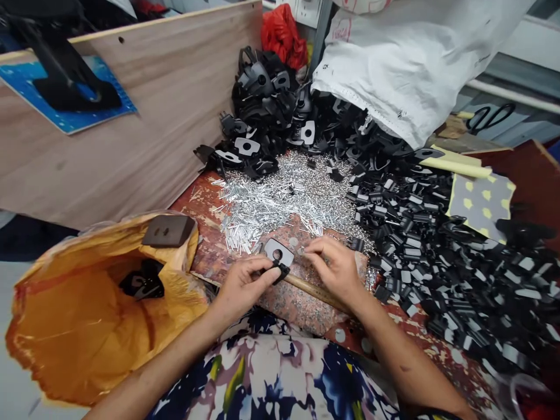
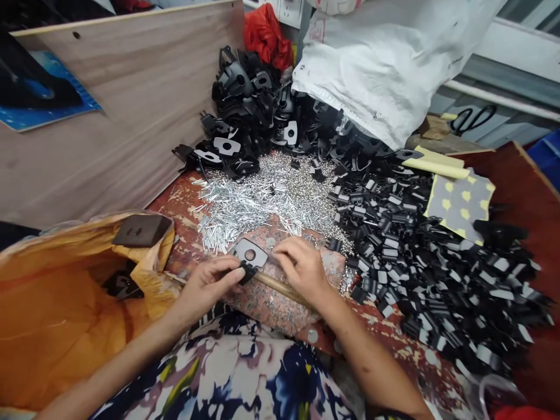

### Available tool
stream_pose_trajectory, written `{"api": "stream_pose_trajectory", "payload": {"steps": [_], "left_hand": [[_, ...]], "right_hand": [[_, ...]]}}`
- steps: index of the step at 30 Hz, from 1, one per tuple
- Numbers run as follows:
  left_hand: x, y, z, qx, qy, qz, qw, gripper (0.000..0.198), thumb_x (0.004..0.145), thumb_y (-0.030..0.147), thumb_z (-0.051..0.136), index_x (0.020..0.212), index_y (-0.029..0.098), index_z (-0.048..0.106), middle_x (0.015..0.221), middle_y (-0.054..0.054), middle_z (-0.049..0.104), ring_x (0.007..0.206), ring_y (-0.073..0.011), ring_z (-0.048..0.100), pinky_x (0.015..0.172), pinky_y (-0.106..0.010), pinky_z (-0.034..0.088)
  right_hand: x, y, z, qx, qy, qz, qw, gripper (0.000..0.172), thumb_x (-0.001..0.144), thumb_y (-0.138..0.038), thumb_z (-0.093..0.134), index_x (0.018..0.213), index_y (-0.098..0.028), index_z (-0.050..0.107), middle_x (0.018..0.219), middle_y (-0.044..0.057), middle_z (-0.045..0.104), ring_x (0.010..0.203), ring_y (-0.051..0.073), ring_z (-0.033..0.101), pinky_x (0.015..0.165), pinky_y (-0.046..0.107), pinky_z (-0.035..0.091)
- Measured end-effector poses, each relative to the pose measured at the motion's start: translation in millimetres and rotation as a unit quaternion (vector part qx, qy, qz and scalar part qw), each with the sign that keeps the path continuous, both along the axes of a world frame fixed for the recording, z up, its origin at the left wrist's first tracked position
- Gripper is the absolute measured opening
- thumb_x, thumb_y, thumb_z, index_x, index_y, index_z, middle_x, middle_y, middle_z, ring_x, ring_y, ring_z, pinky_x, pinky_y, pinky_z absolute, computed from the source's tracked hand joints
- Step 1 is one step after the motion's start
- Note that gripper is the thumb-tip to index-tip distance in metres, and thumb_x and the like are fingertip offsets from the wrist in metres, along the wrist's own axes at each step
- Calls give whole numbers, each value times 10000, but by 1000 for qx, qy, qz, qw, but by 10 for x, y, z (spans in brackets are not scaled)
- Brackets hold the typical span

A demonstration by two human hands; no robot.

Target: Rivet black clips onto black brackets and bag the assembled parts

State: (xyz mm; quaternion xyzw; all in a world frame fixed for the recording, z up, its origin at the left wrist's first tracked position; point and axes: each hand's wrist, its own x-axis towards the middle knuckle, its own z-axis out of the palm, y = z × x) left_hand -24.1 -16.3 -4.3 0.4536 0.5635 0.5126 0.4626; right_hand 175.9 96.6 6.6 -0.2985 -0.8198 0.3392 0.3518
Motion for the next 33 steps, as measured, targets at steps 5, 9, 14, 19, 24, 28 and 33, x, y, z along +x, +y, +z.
{"api": "stream_pose_trajectory", "payload": {"steps": [5,9,14,19,24,28,33], "left_hand": [[100,89,28,-21,-29,10,999,331,831,357,723,547,203,649,589,1,490,597,-145,455,535,-256,384],[97,95,-23,-33,-82,30,996,321,774,343,795,520,203,655,577,3,481,579,-139,434,512,-249,364],[109,81,-72,-71,-127,30,989,315,776,412,794,572,198,686,590,8,504,540,-128,454,484,-238,393],[120,76,-93,-35,-107,42,993,344,804,404,764,558,193,650,593,13,521,553,-131,484,538,-250,392],[67,68,-78,-4,-57,108,992,319,764,292,786,527,188,598,598,20,487,614,-135,445,586,-258,343],[19,54,-65,-48,-115,125,984,313,754,325,786,547,189,594,602,29,466,548,-115,418,510,-256,300],[-65,21,-76,-79,-270,125,951,283,739,350,790,596,190,606,605,36,472,499,-88,395,456,-234,314]], "right_hand": [[-112,-287,114,111,-39,64,991,223,975,-105,549,1056,-224,719,1068,76,722,983,178,692,831,351,607],[-95,-390,94,94,-35,72,992,369,965,-62,535,1235,-262,688,1104,61,749,1024,175,721,861,353,646],[-66,-454,-15,225,-47,19,973,678,942,-18,553,1540,-316,439,1260,80,739,1134,201,721,915,380,657],[-77,-569,-34,232,-48,69,969,712,932,-21,517,1584,-268,371,1375,117,670,1239,229,672,945,406,647],[-147,-318,-49,83,-7,21,996,476,969,-75,516,1365,-318,623,1186,16,771,1034,176,749,871,378,647],[-375,316,-146,126,-179,-35,975,210,973,-155,565,1049,-235,743,1001,62,774,933,230,694,854,424,565],[-633,722,-346,172,-339,-37,924,158,947,-153,557,850,-178,678,938,141,665,954,283,564,840,420,450]]}}
